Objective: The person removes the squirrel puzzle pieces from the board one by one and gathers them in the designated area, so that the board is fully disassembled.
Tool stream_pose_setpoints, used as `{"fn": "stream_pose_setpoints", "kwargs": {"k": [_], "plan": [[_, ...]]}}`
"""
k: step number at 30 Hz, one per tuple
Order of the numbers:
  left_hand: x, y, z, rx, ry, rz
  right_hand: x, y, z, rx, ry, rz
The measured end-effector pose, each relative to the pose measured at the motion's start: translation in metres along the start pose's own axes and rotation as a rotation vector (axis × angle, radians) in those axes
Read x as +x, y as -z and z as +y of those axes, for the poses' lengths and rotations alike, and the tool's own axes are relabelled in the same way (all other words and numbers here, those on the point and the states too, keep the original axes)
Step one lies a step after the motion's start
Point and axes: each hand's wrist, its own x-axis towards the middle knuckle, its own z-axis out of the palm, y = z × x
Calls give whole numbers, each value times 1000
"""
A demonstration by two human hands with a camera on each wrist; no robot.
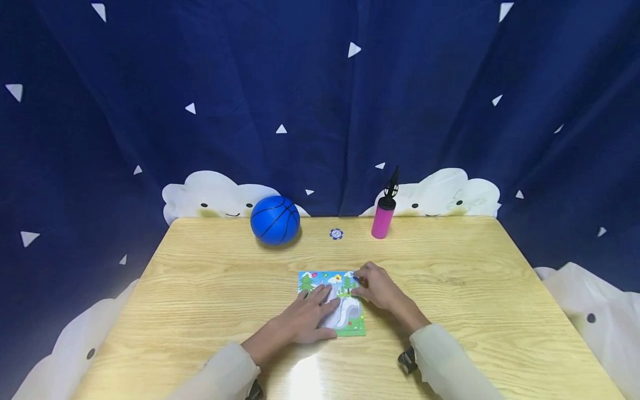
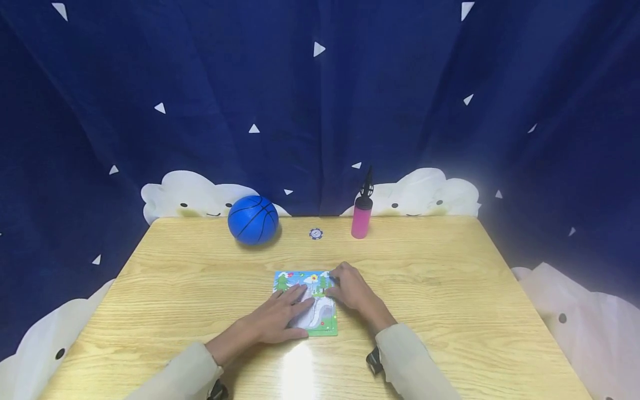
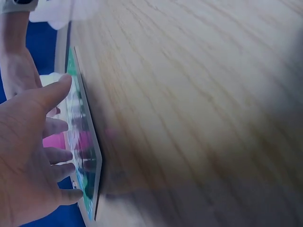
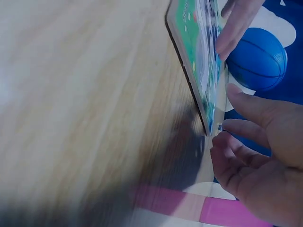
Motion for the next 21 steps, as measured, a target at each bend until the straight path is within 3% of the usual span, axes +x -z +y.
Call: {"fn": "stream_pose_setpoints", "kwargs": {"k": [4, 11, 21], "plan": [[2, -4, 1, 26, -7, -3, 10, -4, 3, 10, -49, -27], [2, -7, 1, 68, -11, 10, 17, -5, 3, -17, 4, -45], [2, -9, -1, 106, -1, 9, 25, -4, 2, -40, -35, -109]]}}
